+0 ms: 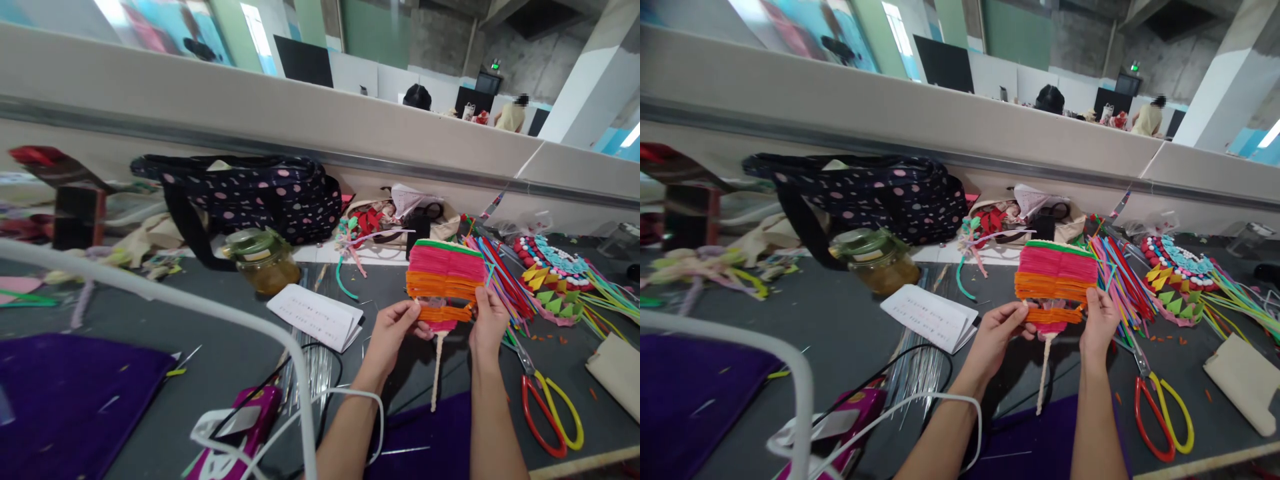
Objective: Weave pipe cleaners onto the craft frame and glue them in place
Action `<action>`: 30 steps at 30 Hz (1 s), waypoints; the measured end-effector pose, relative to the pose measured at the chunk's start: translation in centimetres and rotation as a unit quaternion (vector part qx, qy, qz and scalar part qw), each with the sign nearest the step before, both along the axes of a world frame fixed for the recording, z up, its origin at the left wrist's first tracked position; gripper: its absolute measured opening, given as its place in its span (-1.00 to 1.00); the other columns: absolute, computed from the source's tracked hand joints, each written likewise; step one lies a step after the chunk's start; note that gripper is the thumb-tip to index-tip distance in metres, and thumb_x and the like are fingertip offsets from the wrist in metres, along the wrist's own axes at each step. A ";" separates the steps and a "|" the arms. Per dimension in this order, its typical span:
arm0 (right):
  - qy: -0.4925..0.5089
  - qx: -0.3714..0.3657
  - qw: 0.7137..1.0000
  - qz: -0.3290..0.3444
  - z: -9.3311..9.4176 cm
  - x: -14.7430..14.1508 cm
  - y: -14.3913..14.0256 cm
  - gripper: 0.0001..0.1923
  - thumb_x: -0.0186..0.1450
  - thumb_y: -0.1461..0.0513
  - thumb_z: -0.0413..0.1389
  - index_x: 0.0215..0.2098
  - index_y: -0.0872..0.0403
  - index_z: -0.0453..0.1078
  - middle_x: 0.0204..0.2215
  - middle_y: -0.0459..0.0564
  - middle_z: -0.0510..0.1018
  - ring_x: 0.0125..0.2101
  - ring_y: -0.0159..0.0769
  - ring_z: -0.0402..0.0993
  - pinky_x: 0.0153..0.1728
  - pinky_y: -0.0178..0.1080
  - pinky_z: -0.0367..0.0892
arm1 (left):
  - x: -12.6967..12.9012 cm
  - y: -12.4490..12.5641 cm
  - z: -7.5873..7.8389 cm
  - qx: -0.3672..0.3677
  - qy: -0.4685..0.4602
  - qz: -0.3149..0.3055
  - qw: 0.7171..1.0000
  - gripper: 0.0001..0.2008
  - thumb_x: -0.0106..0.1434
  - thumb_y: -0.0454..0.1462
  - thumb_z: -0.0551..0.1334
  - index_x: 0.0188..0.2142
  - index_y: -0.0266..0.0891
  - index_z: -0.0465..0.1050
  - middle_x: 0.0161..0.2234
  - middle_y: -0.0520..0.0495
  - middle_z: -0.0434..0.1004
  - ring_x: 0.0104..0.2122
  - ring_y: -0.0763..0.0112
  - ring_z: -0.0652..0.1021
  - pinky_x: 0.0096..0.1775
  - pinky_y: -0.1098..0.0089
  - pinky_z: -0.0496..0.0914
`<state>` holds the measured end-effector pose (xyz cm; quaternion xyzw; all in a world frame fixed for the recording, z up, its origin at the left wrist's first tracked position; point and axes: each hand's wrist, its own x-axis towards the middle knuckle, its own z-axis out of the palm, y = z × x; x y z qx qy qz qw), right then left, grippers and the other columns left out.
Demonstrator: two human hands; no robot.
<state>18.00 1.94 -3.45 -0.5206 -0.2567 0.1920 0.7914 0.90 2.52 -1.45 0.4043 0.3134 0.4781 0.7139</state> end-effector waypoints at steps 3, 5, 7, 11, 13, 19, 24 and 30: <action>-0.002 0.001 1.000 -0.001 0.0 -0.1 0.0 -0.66 0.08 0.04 0.23 -0.36 0.17 0.46 -0.61 -0.16 0.39 -0.65 -0.52 0.18 -0.62 -0.40 0.13 | -0.1 0.0 0.0 -0.009 -0.007 0.001 1.000 -0.67 0.08 -0.09 0.31 -0.32 -0.35 0.53 -0.62 -0.10 0.53 -0.63 0.38 0.53 -0.53 0.45 0.41; 0.001 0.001 1.000 -0.006 -0.1 0.0 0.0 -0.67 0.08 0.05 0.24 -0.36 0.16 0.46 -0.63 -0.19 0.38 -0.66 -0.52 0.17 -0.62 -0.40 0.12 | -0.1 0.0 0.0 -0.008 -0.006 -0.004 1.000 -0.68 0.09 -0.09 0.30 -0.32 -0.34 0.53 -0.61 -0.10 0.53 -0.62 0.38 0.54 -0.54 0.46 0.40; 0.005 0.008 1.000 -0.014 -0.2 0.0 0.1 -0.68 0.07 0.07 0.25 -0.35 0.16 0.47 -0.61 -0.17 0.41 -0.63 -0.50 0.22 -0.59 -0.38 0.17 | -0.2 0.0 0.0 -0.003 -0.002 -0.010 1.000 -0.70 0.09 -0.11 0.31 -0.32 -0.33 0.53 -0.60 -0.10 0.53 -0.61 0.38 0.54 -0.55 0.47 0.39; -0.003 0.024 0.999 -0.030 -0.4 0.0 0.1 -0.70 0.07 0.10 0.25 -0.32 0.14 0.49 -0.46 -0.08 0.52 -0.47 -0.38 0.39 -0.41 -0.28 0.31 | -0.1 0.1 -0.1 -0.005 0.008 -0.003 1.000 -0.72 0.02 -0.17 0.37 -0.33 -0.33 0.54 -0.60 -0.07 0.52 -0.63 0.42 0.52 -0.57 0.48 0.39; -0.010 0.023 0.999 -0.033 -0.4 0.0 0.1 -0.70 0.08 0.10 0.25 -0.31 0.14 0.50 -0.45 -0.07 0.53 -0.45 -0.36 0.40 -0.38 -0.27 0.32 | -0.1 0.1 -0.1 -0.010 0.010 0.004 1.000 -0.72 0.00 -0.19 0.38 -0.33 -0.34 0.54 -0.60 -0.06 0.51 -0.63 0.42 0.52 -0.55 0.47 0.41; -0.010 0.025 0.999 -0.042 0.1 -0.3 -0.2 -0.69 0.06 0.10 0.26 -0.31 0.15 0.50 -0.53 -0.11 0.48 -0.58 -0.46 0.30 -0.55 -0.36 0.23 | 0.3 0.2 -0.5 -0.008 0.012 0.037 0.999 -0.71 -0.01 -0.14 0.38 -0.37 -0.32 0.53 -0.58 -0.04 0.50 -0.62 0.45 0.50 -0.54 0.46 0.43; -0.028 0.006 0.998 -0.051 0.5 -0.9 -0.4 -0.61 0.03 0.03 0.26 -0.31 0.16 0.50 -0.59 -0.13 0.44 -0.65 -0.50 0.22 -0.63 -0.39 0.17 | 0.7 0.2 -0.9 0.001 0.039 0.089 0.995 -0.72 0.01 -0.10 0.35 -0.46 -0.32 0.51 -0.61 0.01 0.45 -0.66 0.53 0.44 -0.64 0.54 0.33; -0.020 -0.017 0.998 -0.057 0.5 -1.1 -0.6 -0.58 0.03 -0.01 0.25 -0.31 0.17 0.50 -0.60 -0.14 0.43 -0.69 -0.53 0.15 -0.67 -0.40 0.10 | 0.8 0.4 -1.2 -0.011 0.040 0.100 0.994 -0.73 -0.03 -0.12 0.38 -0.47 -0.30 0.50 -0.62 0.03 0.45 -0.66 0.53 0.45 -0.60 0.52 0.36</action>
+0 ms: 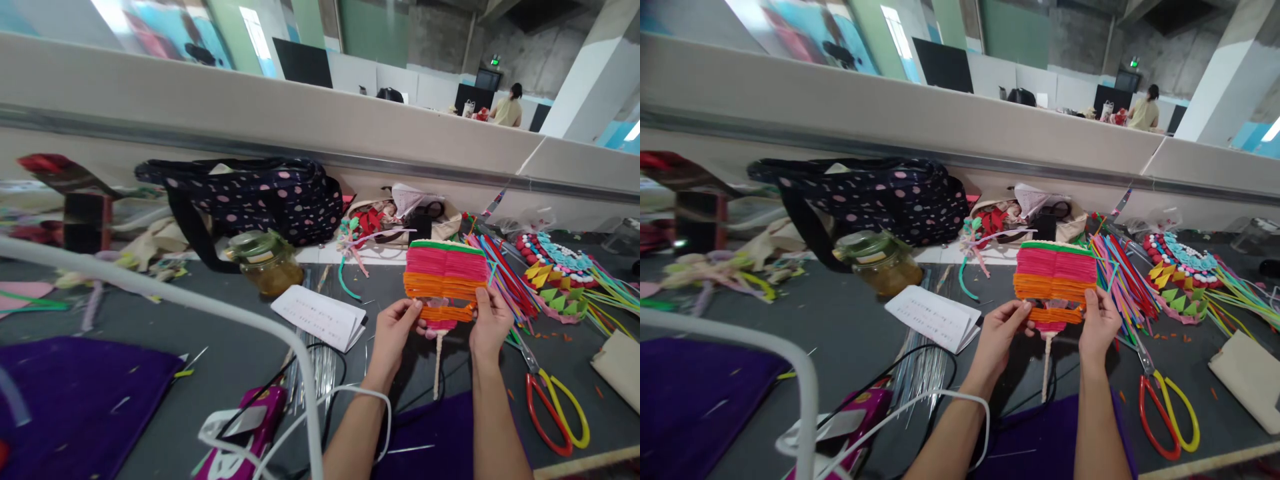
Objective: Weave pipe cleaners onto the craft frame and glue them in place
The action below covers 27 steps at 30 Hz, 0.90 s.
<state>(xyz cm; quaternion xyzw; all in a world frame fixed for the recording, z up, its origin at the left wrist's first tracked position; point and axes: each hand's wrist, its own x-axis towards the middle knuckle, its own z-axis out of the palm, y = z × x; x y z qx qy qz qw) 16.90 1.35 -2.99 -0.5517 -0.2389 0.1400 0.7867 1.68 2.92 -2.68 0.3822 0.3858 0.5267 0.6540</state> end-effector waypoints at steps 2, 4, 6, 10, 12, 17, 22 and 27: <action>0.007 0.001 1.000 -0.002 0.0 0.1 0.0 -0.59 0.03 0.01 0.26 -0.32 0.17 0.49 -0.60 -0.14 0.42 -0.69 -0.54 0.13 -0.68 -0.40 0.10 | 0.0 0.0 -0.1 0.002 0.002 -0.004 1.000 -0.73 -0.03 -0.13 0.38 -0.45 -0.30 0.50 -0.62 0.03 0.46 -0.67 0.53 0.44 -0.60 0.52 0.35; 0.019 0.002 1.000 -0.002 0.1 0.2 0.1 -0.60 0.03 0.02 0.26 -0.32 0.16 0.48 -0.61 -0.16 0.41 -0.69 -0.54 0.12 -0.69 -0.41 0.08 | 0.0 0.0 -0.1 0.011 0.006 -0.008 1.000 -0.74 -0.02 -0.13 0.38 -0.44 -0.30 0.51 -0.63 0.03 0.46 -0.67 0.53 0.43 -0.61 0.53 0.32; 0.035 0.007 0.999 0.004 0.2 0.2 0.1 -0.62 0.03 0.03 0.27 -0.33 0.16 0.48 -0.64 -0.18 0.38 -0.70 -0.55 0.11 -0.70 -0.42 0.06 | 0.0 -0.1 -0.1 0.021 0.010 -0.009 1.000 -0.75 -0.01 -0.14 0.37 -0.44 -0.30 0.51 -0.65 0.02 0.46 -0.68 0.54 0.42 -0.62 0.55 0.30; 0.056 0.019 0.998 0.024 0.1 0.2 0.2 -0.64 0.04 0.04 0.27 -0.36 0.15 0.48 -0.66 -0.21 0.36 -0.71 -0.56 0.10 -0.71 -0.43 0.04 | 0.0 -0.3 0.0 0.030 0.010 0.005 0.999 -0.75 -0.02 -0.15 0.38 -0.45 -0.31 0.52 -0.65 0.03 0.44 -0.67 0.54 0.41 -0.61 0.54 0.29; 0.058 0.020 0.998 0.034 0.0 0.3 0.3 -0.65 0.04 0.04 0.27 -0.36 0.15 0.47 -0.65 -0.20 0.36 -0.71 -0.56 0.11 -0.71 -0.44 0.05 | 0.1 -0.4 0.0 0.035 0.008 0.015 0.999 -0.76 -0.02 -0.15 0.38 -0.46 -0.30 0.52 -0.66 0.04 0.43 -0.68 0.54 0.40 -0.61 0.53 0.31; 0.054 0.012 0.997 0.058 -0.5 0.4 0.3 -0.69 0.09 0.05 0.23 -0.36 0.13 0.46 -0.58 -0.17 0.44 -0.67 -0.54 0.20 -0.65 -0.41 0.13 | 0.1 -0.3 0.0 0.050 0.010 0.029 0.998 -0.78 -0.02 -0.16 0.38 -0.50 -0.29 0.50 -0.65 0.05 0.44 -0.68 0.54 0.40 -0.57 0.50 0.33; 0.019 0.016 0.991 0.134 0.0 -0.1 0.2 -0.66 0.13 0.11 0.22 -0.16 0.09 0.45 -0.38 -0.07 0.55 -0.47 -0.40 0.42 -0.41 -0.32 0.35 | -0.1 0.0 0.0 0.056 -0.004 0.042 0.998 -0.79 -0.01 -0.17 0.37 -0.52 -0.28 0.47 -0.64 0.06 0.45 -0.65 0.53 0.43 -0.54 0.51 0.35; -0.043 0.011 0.975 0.219 0.6 -0.7 0.0 -0.49 0.16 0.15 0.19 0.08 0.06 0.32 -0.09 0.05 0.52 -0.12 -0.20 0.44 -0.05 -0.11 0.32 | -0.2 0.2 0.0 0.038 -0.010 0.067 0.997 -0.78 -0.03 -0.17 0.38 -0.49 -0.29 0.49 -0.58 0.04 0.46 -0.63 0.54 0.43 -0.55 0.51 0.35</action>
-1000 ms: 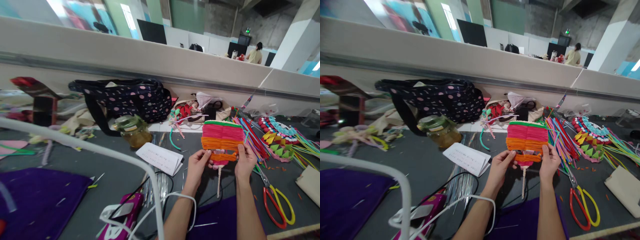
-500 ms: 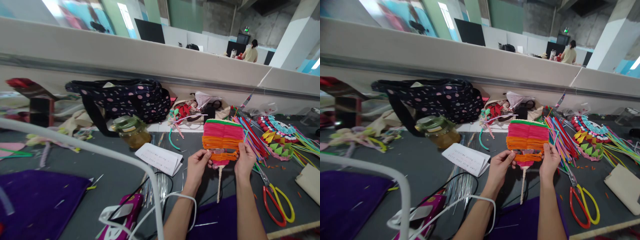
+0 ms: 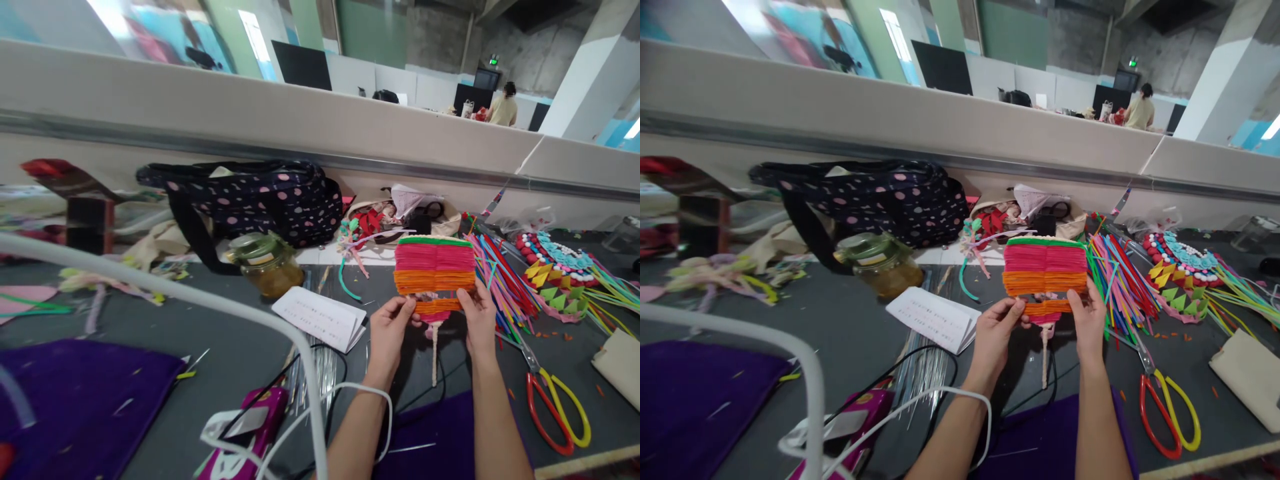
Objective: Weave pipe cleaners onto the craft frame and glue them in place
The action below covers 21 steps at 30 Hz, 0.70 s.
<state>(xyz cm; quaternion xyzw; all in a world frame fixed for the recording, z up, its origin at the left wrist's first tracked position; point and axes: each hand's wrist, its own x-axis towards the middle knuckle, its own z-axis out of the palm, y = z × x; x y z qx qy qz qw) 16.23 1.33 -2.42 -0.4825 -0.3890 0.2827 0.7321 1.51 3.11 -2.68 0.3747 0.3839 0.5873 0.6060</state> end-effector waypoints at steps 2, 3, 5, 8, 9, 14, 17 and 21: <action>-0.014 -0.001 1.000 0.016 0.1 -0.1 0.0 -0.43 0.16 0.16 0.19 0.12 0.04 0.27 -0.05 0.06 0.50 -0.09 -0.18 0.44 -0.03 -0.08 0.31 | 0.0 0.1 0.0 -0.008 -0.005 0.006 1.000 -0.77 -0.04 -0.16 0.38 -0.48 -0.29 0.49 -0.54 0.03 0.47 -0.62 0.54 0.43 -0.58 0.52 0.34; -0.019 -0.001 1.000 0.021 0.1 -0.1 0.0 -0.41 0.15 0.16 0.19 0.14 0.03 0.25 -0.04 0.06 0.49 -0.09 -0.18 0.44 -0.02 -0.07 0.31 | 0.0 0.1 0.0 -0.012 -0.007 0.009 1.000 -0.77 -0.05 -0.16 0.39 -0.47 -0.29 0.50 -0.53 0.03 0.48 -0.62 0.54 0.43 -0.59 0.52 0.33; -0.024 0.002 0.999 0.031 0.1 -0.1 0.0 -0.39 0.15 0.18 0.19 0.17 0.02 0.21 -0.02 0.05 0.48 -0.08 -0.18 0.44 0.00 -0.06 0.30 | 0.0 0.1 0.0 -0.018 -0.013 0.016 1.000 -0.76 -0.06 -0.16 0.39 -0.47 -0.29 0.51 -0.51 0.02 0.48 -0.62 0.55 0.42 -0.61 0.54 0.30; -0.024 0.009 0.999 0.044 0.2 -0.3 0.0 -0.36 0.16 0.20 0.18 0.19 0.00 0.17 0.01 0.04 0.45 -0.04 -0.19 0.42 0.03 -0.07 0.28 | 0.0 0.2 0.0 -0.023 -0.017 0.023 0.999 -0.76 -0.07 -0.16 0.40 -0.47 -0.29 0.52 -0.49 0.02 0.49 -0.60 0.57 0.41 -0.61 0.56 0.28; -0.023 0.009 0.999 0.045 0.3 -0.4 0.0 -0.35 0.16 0.20 0.18 0.20 -0.01 0.15 0.02 0.04 0.44 -0.03 -0.19 0.42 0.04 -0.07 0.27 | 0.0 0.2 0.0 -0.024 -0.017 0.024 0.999 -0.77 -0.07 -0.17 0.40 -0.47 -0.29 0.52 -0.49 0.02 0.50 -0.59 0.57 0.42 -0.61 0.56 0.28; -0.038 -0.003 0.999 0.036 0.2 -0.8 -0.1 -0.37 0.17 0.19 0.16 0.19 0.01 0.16 0.04 0.06 0.43 -0.03 -0.20 0.41 0.03 -0.08 0.29 | -0.1 0.1 0.2 -0.035 -0.036 0.010 0.999 -0.76 -0.04 -0.14 0.38 -0.46 -0.27 0.50 -0.44 0.00 0.54 -0.54 0.53 0.46 -0.58 0.56 0.32; -0.052 -0.002 0.998 0.022 0.1 -1.0 -0.1 -0.42 0.17 0.18 0.16 0.15 0.04 0.21 0.01 0.08 0.44 -0.04 -0.19 0.42 0.00 -0.09 0.31 | -0.2 0.0 0.5 -0.056 -0.038 -0.013 0.998 -0.69 0.00 -0.10 0.34 -0.34 -0.28 0.51 -0.34 -0.08 0.57 -0.49 0.47 0.51 -0.55 0.53 0.37; -0.058 -0.002 0.998 0.012 0.1 -1.1 -0.1 -0.45 0.17 0.17 0.16 0.13 0.04 0.23 0.02 0.09 0.43 -0.04 -0.19 0.42 -0.01 -0.09 0.32 | -0.2 -0.2 0.9 -0.064 -0.008 -0.060 0.996 -0.59 0.02 -0.04 0.32 -0.22 -0.27 0.46 -0.34 -0.08 0.56 -0.55 0.49 0.50 -0.62 0.54 0.35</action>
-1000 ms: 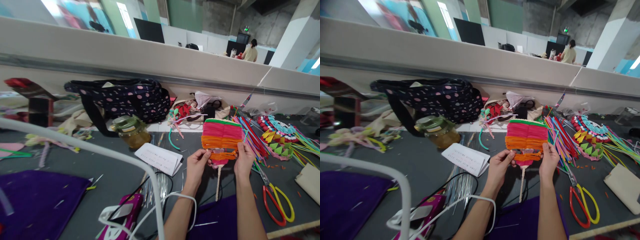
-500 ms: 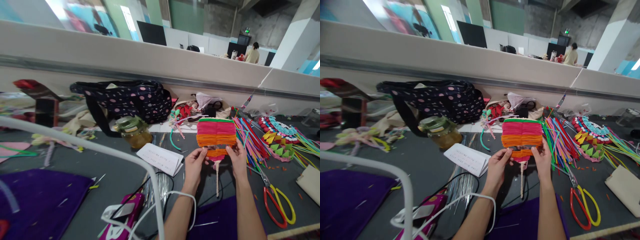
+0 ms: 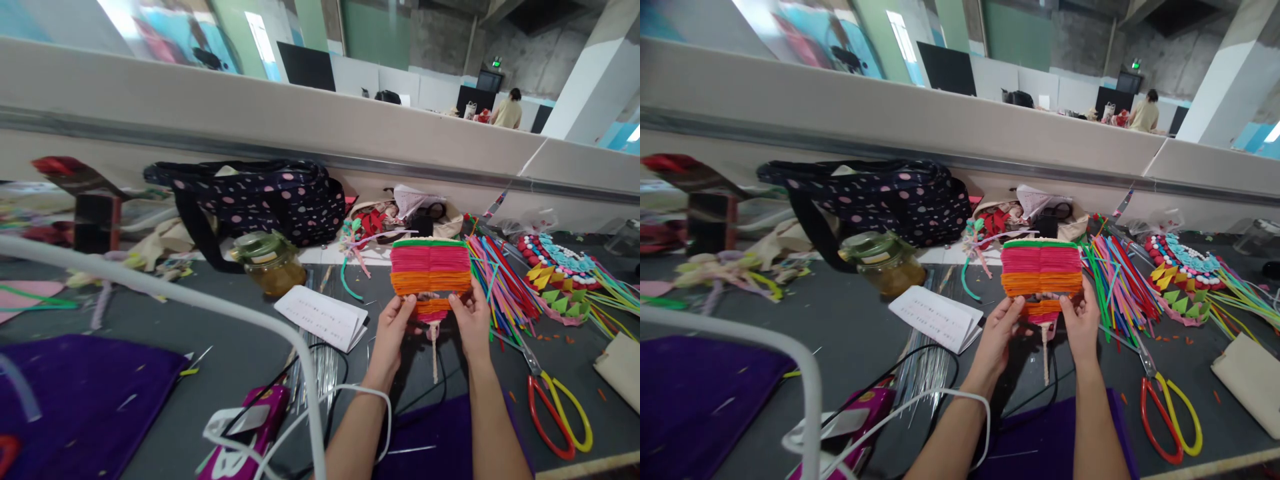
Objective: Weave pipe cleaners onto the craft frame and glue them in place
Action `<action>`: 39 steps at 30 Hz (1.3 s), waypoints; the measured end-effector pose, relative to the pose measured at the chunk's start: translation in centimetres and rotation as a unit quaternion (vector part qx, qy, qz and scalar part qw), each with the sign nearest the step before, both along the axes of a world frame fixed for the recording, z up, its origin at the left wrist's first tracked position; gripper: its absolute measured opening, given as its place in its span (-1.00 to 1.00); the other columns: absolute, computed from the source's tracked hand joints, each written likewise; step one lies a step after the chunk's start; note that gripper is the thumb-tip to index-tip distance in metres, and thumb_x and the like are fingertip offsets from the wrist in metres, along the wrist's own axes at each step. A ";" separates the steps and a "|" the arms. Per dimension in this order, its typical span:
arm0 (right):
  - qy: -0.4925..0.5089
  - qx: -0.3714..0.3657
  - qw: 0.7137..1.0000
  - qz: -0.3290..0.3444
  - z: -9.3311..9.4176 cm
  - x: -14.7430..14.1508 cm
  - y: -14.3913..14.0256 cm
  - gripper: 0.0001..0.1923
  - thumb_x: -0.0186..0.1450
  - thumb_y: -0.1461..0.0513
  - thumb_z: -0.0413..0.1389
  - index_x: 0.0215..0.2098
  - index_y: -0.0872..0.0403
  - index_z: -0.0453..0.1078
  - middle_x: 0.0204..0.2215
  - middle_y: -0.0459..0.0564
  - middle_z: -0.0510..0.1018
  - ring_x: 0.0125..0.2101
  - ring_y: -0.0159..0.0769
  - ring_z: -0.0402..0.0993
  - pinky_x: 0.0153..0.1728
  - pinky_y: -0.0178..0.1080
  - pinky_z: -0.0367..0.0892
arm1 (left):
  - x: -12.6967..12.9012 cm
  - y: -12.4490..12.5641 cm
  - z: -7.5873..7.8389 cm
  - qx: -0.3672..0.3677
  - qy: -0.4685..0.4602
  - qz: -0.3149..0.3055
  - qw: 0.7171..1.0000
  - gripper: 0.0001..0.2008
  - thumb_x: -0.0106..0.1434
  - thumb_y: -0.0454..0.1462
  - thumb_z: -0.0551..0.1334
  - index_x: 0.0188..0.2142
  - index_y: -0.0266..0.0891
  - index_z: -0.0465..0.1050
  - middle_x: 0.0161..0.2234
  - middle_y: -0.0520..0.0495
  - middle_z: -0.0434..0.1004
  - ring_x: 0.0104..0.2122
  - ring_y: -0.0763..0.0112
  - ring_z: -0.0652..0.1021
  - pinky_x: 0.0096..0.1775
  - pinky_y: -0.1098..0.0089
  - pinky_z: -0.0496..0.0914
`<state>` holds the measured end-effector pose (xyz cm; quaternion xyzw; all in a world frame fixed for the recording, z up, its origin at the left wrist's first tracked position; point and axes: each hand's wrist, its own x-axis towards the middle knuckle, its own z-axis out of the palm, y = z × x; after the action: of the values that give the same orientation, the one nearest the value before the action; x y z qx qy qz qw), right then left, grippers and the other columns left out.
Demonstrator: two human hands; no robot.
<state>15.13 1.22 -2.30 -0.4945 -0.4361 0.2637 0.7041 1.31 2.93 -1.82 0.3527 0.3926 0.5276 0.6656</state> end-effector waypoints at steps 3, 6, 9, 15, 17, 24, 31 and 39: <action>0.001 -0.001 1.000 -0.002 0.1 -0.1 -0.1 -0.44 0.18 0.16 0.15 0.14 0.05 0.22 0.02 0.10 0.43 -0.05 -0.19 0.42 -0.02 -0.09 0.32 | 0.1 0.0 -0.1 0.009 0.025 -0.026 0.999 -0.58 0.01 -0.03 0.33 -0.21 -0.24 0.42 -0.48 0.03 0.49 -0.66 0.53 0.46 -0.73 0.59 0.22; 0.002 -0.002 1.000 0.010 0.3 -0.2 -0.1 -0.45 0.19 0.17 0.15 0.14 0.05 0.22 0.02 0.09 0.44 -0.05 -0.20 0.42 0.00 -0.09 0.30 | 0.3 -0.1 -0.5 0.014 0.007 -0.025 1.000 -0.58 -0.01 -0.07 0.35 -0.19 -0.21 0.38 -0.52 0.10 0.45 -0.71 0.56 0.43 -0.76 0.60 0.19; 0.015 0.000 1.000 0.024 0.3 -0.5 -0.1 -0.45 0.19 0.18 0.15 0.14 0.03 0.22 0.03 0.07 0.43 -0.04 -0.21 0.41 0.02 -0.09 0.28 | 0.4 0.0 -0.7 0.004 -0.032 -0.002 0.999 -0.62 -0.04 -0.13 0.39 -0.26 -0.23 0.40 -0.56 0.12 0.42 -0.72 0.62 0.38 -0.72 0.60 0.22; 0.065 -0.003 0.997 0.049 0.2 -1.4 0.0 -0.40 0.18 0.16 0.15 0.18 0.02 0.17 -0.01 0.07 0.46 -0.08 -0.23 0.44 -0.01 -0.08 0.31 | 0.2 0.2 -0.8 -0.056 -0.095 0.020 0.994 -0.63 -0.15 -0.17 0.45 -0.37 -0.33 0.48 -0.61 0.12 0.38 -0.74 0.74 0.24 -0.72 0.65 0.09; 0.067 0.000 0.996 0.056 0.2 -1.7 0.0 -0.39 0.19 0.15 0.15 0.19 0.01 0.16 -0.03 0.06 0.47 -0.09 -0.23 0.44 -0.01 -0.08 0.31 | 0.3 0.2 -0.8 -0.064 -0.104 0.024 0.992 -0.60 -0.18 -0.17 0.47 -0.36 -0.34 0.50 -0.62 0.12 0.38 -0.75 0.76 0.20 -0.73 0.65 0.03; 0.077 0.000 0.995 0.066 0.2 -2.2 -0.1 -0.37 0.19 0.16 0.15 0.20 0.00 0.14 -0.04 0.06 0.48 -0.11 -0.23 0.45 -0.05 -0.10 0.35 | 0.7 -0.1 -0.6 -0.063 -0.104 0.060 0.991 -0.66 -0.16 -0.17 0.46 -0.46 -0.35 0.47 -0.72 0.17 0.32 -0.79 0.76 0.10 -0.74 0.61 -0.05; 0.060 -0.028 0.997 0.048 0.2 -2.1 -0.3 -0.46 0.21 0.12 0.12 0.14 0.02 0.23 -0.04 0.05 0.50 -0.08 -0.20 0.44 -0.12 -0.15 0.39 | 0.8 -0.1 -0.7 -0.042 -0.138 0.064 0.988 -0.69 -0.11 -0.25 0.44 -0.36 -0.36 0.50 -0.54 -0.01 0.54 -0.65 0.55 0.45 -0.59 0.53 0.29; 0.050 -0.021 0.996 0.064 0.3 -2.1 -0.4 -0.43 0.21 0.14 0.13 0.18 0.01 0.20 0.03 0.03 0.44 -0.02 -0.20 0.40 -0.01 -0.11 0.32 | 0.9 -0.2 -0.5 -0.019 -0.155 0.065 0.986 -0.68 -0.11 -0.23 0.44 -0.35 -0.33 0.51 -0.39 -0.11 0.62 -0.40 0.28 0.60 -0.30 0.33 0.45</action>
<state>13.04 0.83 -1.97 -0.4659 -0.4255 0.3421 0.6963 2.18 2.73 -2.35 0.2278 0.3168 0.6104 0.6893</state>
